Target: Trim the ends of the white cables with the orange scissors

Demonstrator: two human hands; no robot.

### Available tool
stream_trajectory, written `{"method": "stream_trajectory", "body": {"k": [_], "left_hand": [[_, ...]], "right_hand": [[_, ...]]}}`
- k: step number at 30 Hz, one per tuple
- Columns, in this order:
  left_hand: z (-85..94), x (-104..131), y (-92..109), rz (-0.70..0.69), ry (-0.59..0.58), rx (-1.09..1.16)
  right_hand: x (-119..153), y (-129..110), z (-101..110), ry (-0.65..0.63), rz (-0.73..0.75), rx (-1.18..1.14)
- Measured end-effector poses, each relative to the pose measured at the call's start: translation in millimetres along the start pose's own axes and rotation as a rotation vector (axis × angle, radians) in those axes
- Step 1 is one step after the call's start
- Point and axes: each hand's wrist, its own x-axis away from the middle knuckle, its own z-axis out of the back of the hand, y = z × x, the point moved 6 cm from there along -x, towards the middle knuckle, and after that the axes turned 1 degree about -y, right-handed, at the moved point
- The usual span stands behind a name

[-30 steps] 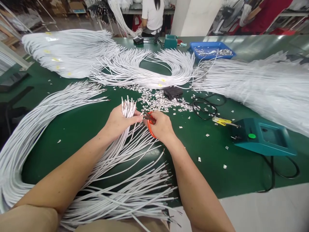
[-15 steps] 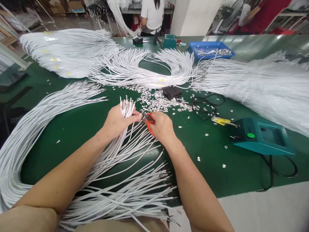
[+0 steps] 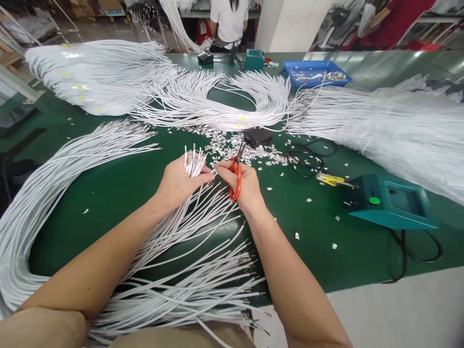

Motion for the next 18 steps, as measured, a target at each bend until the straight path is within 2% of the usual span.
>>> {"method": "stream_trajectory", "body": {"k": [3, 7, 11, 13, 16, 18], "left_hand": [[-4.9, -0.3, -4.4, 0.051, -0.068, 0.183], [-15.8, 1.0, -3.8, 0.105, -0.275, 0.44], [-21.0, 4.2, -0.7, 0.126, -0.429, 0.522], [-20.6, 5.2, 0.0, 0.125, -0.478, 0.509], [-14.7, 3.9, -0.4, 0.082, -0.48, 0.334], [-9.7, 1.7, -1.9, 0.059, -0.436, 0.173]], "right_hand": [[-1.6, 6.4, 1.0, 0.002, -0.047, -0.075], [-1.3, 10.6, -3.7, -0.054, -0.112, -0.155], [-1.5, 12.9, -3.4, -0.067, -0.119, -0.048], [-3.2, 11.4, 7.0, 0.043, -0.061, 0.114], [-2.2, -1.9, 25.9, 0.29, 0.149, 0.314], [0.2, -9.6, 28.5, 0.337, 0.254, 0.321]]}}
